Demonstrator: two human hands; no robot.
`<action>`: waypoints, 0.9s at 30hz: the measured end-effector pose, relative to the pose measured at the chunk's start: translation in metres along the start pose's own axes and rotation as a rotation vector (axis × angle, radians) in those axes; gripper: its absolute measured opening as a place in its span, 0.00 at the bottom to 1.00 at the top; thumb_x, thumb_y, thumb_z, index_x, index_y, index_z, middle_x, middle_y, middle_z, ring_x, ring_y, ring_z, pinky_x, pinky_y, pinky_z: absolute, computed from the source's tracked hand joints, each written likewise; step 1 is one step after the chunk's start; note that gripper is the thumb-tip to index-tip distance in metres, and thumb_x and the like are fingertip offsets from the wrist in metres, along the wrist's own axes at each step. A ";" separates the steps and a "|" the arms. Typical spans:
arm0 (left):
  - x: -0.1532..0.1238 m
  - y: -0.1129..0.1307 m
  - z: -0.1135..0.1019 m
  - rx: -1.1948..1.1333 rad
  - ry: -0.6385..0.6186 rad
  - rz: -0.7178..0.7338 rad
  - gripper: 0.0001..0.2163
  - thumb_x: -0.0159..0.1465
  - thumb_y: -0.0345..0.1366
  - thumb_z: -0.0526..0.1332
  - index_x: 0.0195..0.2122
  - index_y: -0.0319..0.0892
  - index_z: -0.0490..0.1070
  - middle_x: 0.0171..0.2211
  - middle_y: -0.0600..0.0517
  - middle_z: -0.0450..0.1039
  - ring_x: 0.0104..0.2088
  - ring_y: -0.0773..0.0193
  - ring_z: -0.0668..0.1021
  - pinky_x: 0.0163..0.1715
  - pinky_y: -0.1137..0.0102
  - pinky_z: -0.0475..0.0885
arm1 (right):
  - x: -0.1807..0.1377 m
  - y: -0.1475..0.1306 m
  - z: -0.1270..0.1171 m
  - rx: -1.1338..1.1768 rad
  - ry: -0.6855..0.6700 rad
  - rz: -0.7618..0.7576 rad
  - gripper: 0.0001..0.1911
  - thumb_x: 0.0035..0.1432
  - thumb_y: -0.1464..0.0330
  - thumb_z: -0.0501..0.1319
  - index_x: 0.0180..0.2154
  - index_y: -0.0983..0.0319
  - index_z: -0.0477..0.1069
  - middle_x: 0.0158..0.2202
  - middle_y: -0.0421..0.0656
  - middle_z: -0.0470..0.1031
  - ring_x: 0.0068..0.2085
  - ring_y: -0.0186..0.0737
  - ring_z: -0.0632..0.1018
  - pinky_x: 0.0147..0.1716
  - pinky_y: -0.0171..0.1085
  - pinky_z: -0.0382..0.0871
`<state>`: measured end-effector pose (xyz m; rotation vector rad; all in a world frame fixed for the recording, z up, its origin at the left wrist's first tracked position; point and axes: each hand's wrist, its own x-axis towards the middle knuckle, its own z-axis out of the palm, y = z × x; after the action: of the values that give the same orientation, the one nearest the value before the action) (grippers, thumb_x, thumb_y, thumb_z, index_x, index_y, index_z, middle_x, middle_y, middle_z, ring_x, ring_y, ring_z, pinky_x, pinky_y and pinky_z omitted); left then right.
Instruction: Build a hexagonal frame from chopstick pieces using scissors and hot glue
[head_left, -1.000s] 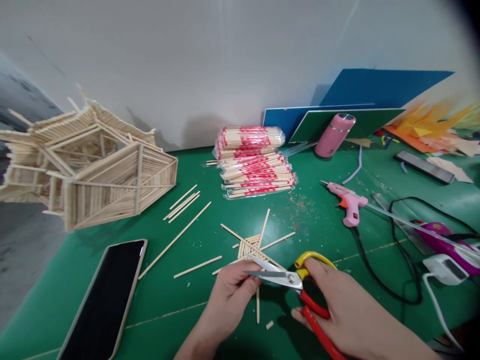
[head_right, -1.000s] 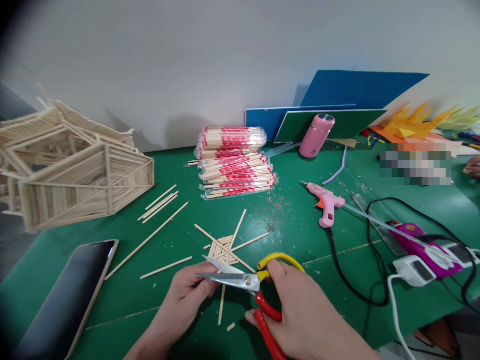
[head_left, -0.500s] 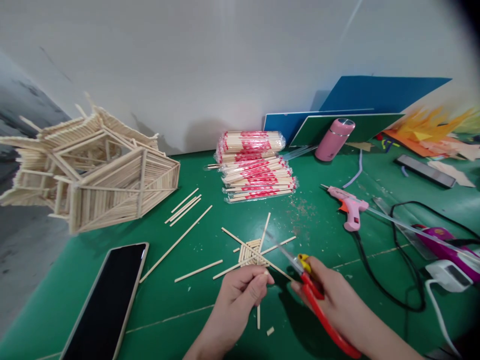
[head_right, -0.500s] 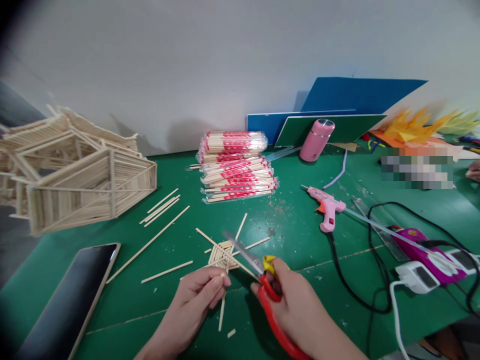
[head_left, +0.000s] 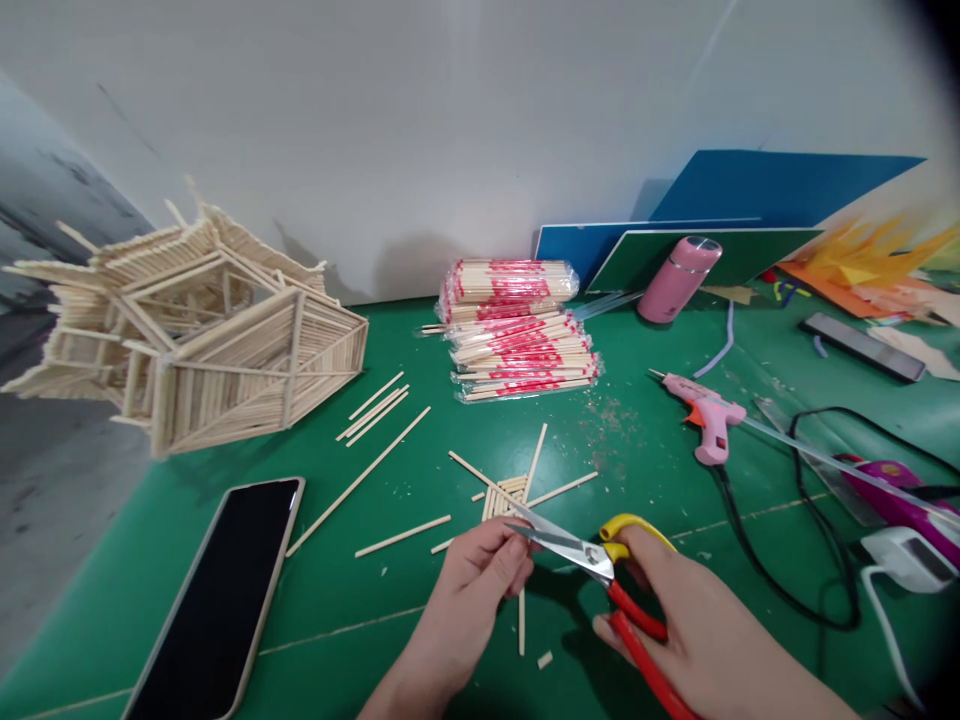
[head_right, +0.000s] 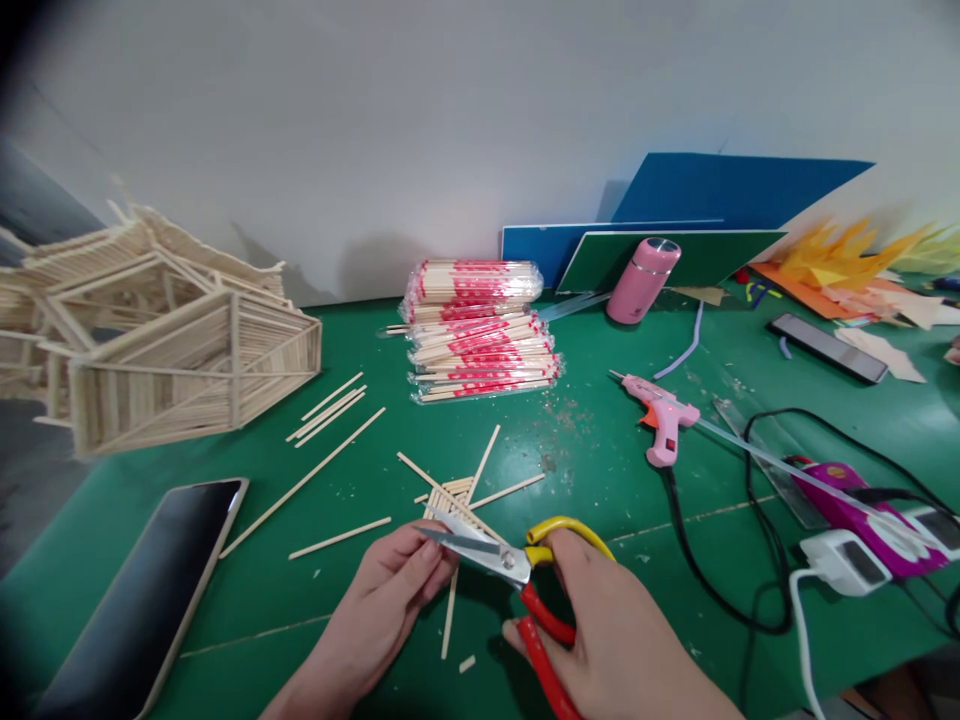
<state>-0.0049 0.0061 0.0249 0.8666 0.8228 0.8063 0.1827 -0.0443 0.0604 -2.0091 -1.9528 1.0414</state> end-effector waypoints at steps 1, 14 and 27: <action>0.000 0.000 -0.001 0.017 0.006 0.012 0.11 0.57 0.41 0.58 0.28 0.37 0.68 0.18 0.58 0.55 0.19 0.74 0.57 0.21 0.75 0.51 | 0.000 0.001 0.001 -0.017 -0.002 0.002 0.19 0.50 0.56 0.55 0.39 0.61 0.57 0.33 0.44 0.70 0.32 0.42 0.72 0.29 0.35 0.63; 0.000 0.009 -0.003 0.345 0.018 0.100 0.15 0.58 0.42 0.55 0.20 0.38 0.65 0.18 0.56 0.59 0.21 0.71 0.62 0.24 0.75 0.57 | -0.003 -0.005 -0.004 0.033 -0.066 0.002 0.16 0.48 0.57 0.57 0.35 0.60 0.58 0.31 0.42 0.70 0.28 0.37 0.70 0.25 0.32 0.61; -0.001 0.008 -0.007 0.424 -0.028 0.135 0.13 0.59 0.39 0.53 0.21 0.38 0.65 0.19 0.56 0.59 0.22 0.71 0.62 0.23 0.76 0.58 | -0.004 -0.006 -0.007 -0.025 -0.062 0.013 0.20 0.47 0.56 0.57 0.39 0.61 0.60 0.33 0.46 0.70 0.31 0.40 0.71 0.29 0.36 0.63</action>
<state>-0.0135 0.0106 0.0296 1.3174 0.9347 0.7453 0.1820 -0.0442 0.0707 -2.0288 -1.9954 1.0999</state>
